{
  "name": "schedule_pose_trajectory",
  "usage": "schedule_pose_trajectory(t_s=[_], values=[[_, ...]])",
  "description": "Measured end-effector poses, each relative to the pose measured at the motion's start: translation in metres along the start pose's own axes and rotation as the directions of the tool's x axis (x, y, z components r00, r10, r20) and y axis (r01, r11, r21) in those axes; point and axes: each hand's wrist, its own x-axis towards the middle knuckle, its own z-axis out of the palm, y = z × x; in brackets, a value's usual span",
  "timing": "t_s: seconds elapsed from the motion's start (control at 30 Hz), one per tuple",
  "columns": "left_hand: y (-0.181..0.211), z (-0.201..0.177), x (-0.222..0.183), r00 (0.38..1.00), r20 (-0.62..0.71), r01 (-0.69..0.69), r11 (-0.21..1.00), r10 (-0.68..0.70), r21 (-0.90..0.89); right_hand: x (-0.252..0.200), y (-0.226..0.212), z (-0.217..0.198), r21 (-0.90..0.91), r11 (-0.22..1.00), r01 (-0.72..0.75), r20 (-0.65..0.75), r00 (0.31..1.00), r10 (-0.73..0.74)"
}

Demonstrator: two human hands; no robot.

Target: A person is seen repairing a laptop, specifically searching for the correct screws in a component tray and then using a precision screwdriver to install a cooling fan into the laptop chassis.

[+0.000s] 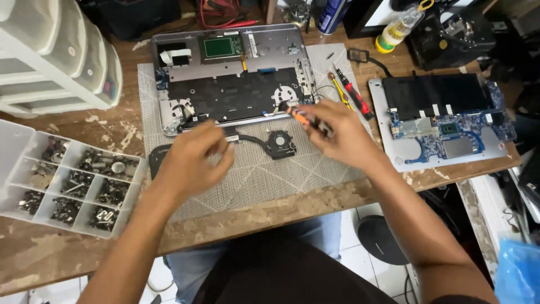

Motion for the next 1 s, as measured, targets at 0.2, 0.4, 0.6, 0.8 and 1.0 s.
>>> schedule_pose_trajectory(t_s=[0.2,0.4,0.6,0.8,1.0], values=[[-0.012,0.035,0.062,0.976,-0.114,-0.196,0.975,0.184,-0.102,0.038,0.0,0.005,0.575,0.811,0.11,-0.183,0.983,-0.003],[-0.037,0.053,0.06,0.955,-0.164,-0.244,0.969,0.247,0.04,0.045,0.033,0.046,0.658,0.712,0.245,-0.323,0.946,-0.027],[-0.039,0.052,0.04,0.975,0.015,-0.221,0.958,0.222,0.185,0.027,0.053,0.055,0.57,0.764,0.303,-0.396,0.916,-0.067],[-0.036,0.064,0.036,0.976,0.101,-0.199,0.977,0.191,0.074,0.024,0.05,0.055,0.462,0.847,0.264,-0.367,0.926,-0.089],[-0.034,0.061,0.038,0.977,0.143,-0.171,0.982,0.159,0.076,0.022,0.048,0.056,0.429,0.862,0.269,-0.377,0.921,-0.1]])
